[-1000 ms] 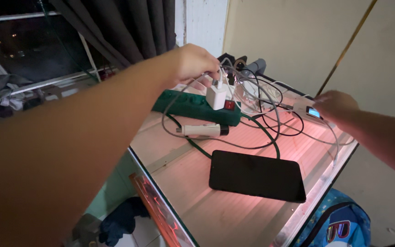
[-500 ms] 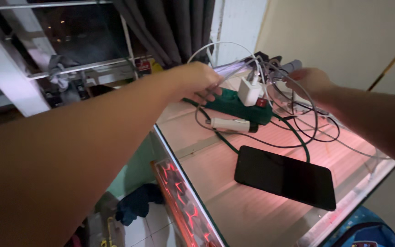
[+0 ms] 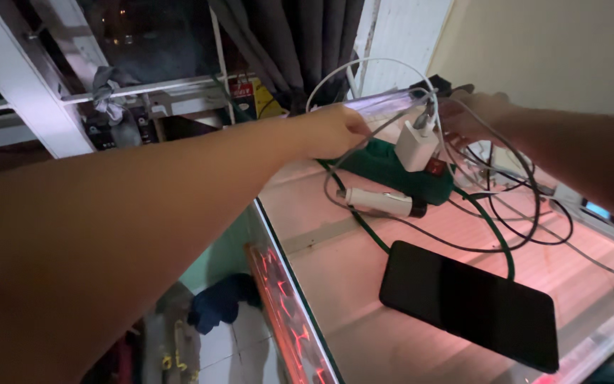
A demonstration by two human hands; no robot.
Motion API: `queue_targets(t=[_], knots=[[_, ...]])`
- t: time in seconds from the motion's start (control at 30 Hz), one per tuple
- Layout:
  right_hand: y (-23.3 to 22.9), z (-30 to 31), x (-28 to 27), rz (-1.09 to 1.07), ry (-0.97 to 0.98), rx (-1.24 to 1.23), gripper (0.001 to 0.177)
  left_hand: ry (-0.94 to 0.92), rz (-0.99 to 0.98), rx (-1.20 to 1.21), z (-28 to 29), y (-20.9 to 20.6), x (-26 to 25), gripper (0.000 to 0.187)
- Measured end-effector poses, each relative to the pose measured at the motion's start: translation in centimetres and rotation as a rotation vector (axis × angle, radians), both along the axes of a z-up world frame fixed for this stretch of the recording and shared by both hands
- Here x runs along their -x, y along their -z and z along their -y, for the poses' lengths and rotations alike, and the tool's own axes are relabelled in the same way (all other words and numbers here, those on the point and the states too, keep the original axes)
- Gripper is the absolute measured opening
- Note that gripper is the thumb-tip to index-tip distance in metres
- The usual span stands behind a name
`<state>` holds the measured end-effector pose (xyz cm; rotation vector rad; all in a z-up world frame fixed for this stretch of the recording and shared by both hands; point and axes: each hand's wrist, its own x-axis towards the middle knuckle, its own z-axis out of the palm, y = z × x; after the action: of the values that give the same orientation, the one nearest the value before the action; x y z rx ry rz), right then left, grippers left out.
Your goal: The person plugs multiple chargers and a cylindrical device into a green power strip on a glass-topped cabinet, then connects a charging cable to a smartphone and places it on the cabinet. The person also handles a remote control near the window.
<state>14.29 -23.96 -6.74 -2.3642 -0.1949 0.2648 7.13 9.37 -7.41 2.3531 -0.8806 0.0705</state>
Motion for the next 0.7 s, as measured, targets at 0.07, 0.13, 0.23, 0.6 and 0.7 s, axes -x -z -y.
queue_targets(t=[0.07, 0.13, 0.23, 0.6, 0.7], knots=[[1.0, -0.3, -1.6, -0.084, -0.035, 0.153, 0.024, 0.025, 0.046, -0.037, 0.3, 0.7, -0.7, 0.031], [2.2, -0.8, -2.5, -0.108, 0.012, 0.354, 0.027, 0.086, 0.106, -0.054, 0.7, 1.4, -1.2, 0.031], [3.3, -0.6, -2.1, 0.073, -0.027, 0.501, 0.031, 0.075, 0.029, 0.089, 2.0, 2.4, -2.0, 0.035], [-0.4, -1.9, 4.7, 0.583, 0.068, 0.364, 0.043, 0.039, 0.208, 0.15, 2.7, 1.2, -2.7, 0.03], [-2.7, -1.2, 6.4, 0.803, 0.022, 0.235, 0.061, -0.049, 0.152, 0.333, 2.3, -1.9, -0.9, 0.034]])
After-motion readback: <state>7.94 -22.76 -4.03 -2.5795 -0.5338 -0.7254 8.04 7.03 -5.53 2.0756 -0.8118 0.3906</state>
